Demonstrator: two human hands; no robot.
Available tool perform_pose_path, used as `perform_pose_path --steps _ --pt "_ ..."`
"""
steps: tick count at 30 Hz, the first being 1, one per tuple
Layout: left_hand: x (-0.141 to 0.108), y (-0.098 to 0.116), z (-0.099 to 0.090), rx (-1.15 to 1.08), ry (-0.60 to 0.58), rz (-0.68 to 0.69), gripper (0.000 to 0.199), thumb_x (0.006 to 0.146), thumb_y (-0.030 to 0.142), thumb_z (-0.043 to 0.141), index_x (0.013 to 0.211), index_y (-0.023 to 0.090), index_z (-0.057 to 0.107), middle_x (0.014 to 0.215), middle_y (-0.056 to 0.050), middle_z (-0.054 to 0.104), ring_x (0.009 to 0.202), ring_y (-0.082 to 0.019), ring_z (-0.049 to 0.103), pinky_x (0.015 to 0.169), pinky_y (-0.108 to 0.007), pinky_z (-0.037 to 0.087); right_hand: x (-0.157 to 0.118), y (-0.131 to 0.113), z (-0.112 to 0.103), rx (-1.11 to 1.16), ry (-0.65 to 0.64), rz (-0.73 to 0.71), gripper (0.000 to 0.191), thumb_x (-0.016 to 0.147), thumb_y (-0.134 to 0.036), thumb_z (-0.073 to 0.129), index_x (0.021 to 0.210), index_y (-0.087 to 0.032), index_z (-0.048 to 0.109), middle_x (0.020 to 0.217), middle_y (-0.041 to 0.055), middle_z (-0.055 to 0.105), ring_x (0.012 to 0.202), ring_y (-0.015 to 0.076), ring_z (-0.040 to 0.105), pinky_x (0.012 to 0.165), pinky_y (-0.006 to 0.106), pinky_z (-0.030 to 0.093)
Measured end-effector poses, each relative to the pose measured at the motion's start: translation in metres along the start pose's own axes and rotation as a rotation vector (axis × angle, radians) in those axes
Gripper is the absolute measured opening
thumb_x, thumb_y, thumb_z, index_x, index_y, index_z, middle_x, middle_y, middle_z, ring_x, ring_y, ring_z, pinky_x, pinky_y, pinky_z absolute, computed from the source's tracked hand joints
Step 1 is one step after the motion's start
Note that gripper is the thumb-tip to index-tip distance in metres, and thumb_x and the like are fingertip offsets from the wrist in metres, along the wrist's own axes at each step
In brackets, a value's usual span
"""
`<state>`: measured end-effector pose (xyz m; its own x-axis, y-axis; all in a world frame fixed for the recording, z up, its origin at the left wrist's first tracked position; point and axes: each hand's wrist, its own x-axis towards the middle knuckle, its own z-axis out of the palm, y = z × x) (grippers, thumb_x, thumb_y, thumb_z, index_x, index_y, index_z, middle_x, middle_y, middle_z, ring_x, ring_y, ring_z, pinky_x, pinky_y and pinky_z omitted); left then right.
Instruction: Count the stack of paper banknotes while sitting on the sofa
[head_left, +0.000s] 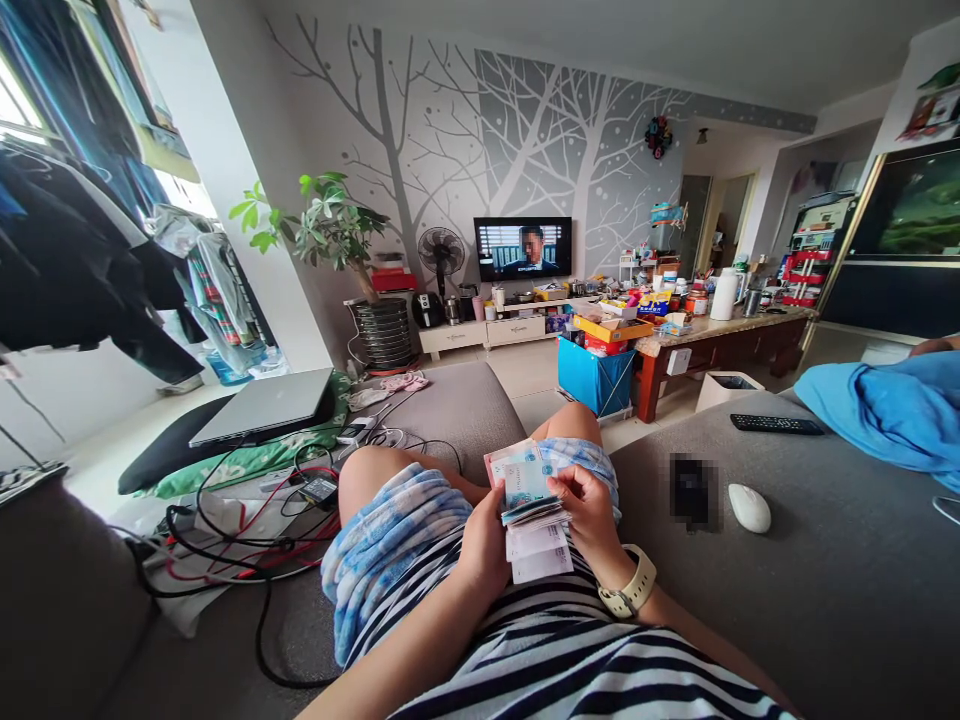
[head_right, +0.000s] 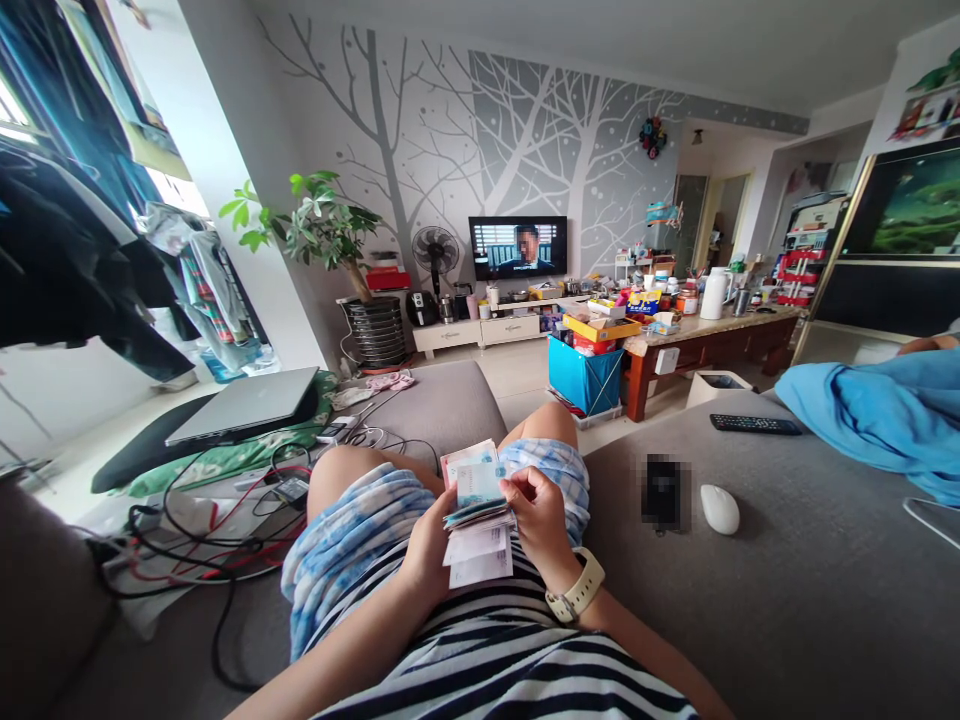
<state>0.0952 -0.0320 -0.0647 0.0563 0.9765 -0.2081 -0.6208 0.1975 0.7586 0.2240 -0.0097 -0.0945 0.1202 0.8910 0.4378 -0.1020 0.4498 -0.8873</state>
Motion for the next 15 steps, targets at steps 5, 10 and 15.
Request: perform_pose_path --steps 5,10,15 --pt "0.0033 0.0004 0.0051 0.02 -0.041 -0.023 0.035 0.069 0.039 0.068 0.092 0.013 0.07 0.081 -0.01 0.074 0.084 -0.03 0.069 0.075 -0.04 0.054 0.0003 0.0012 -0.004 0.001 0.022 -0.035 0.026 0.079 -0.046 0.064 0.075 -0.021 0.061 0.061 -0.0003 0.053 0.058 0.0156 0.045 0.055 0.029 0.036" --pt "0.0042 -0.0018 0.0078 0.059 -0.067 0.032 0.035 0.066 0.039 0.068 0.089 0.013 0.07 0.08 -0.01 0.073 0.083 -0.029 0.069 0.074 -0.038 0.054 0.0008 0.0034 -0.0064 0.01 0.002 -0.066 0.026 0.082 -0.047 0.061 0.074 -0.021 0.061 0.063 0.0007 0.054 0.06 0.0168 0.047 0.058 0.03 0.037" --pt "0.0026 -0.0001 0.0049 0.106 -0.054 0.092 0.026 0.065 0.036 0.066 0.079 0.014 0.07 0.075 -0.008 0.072 0.084 -0.028 0.067 0.074 -0.036 0.052 0.0005 0.0011 -0.0045 0.013 -0.035 -0.054 0.029 0.081 -0.049 0.061 0.072 -0.022 0.06 0.061 0.0 0.05 0.059 0.0167 0.045 0.058 0.03 0.037"
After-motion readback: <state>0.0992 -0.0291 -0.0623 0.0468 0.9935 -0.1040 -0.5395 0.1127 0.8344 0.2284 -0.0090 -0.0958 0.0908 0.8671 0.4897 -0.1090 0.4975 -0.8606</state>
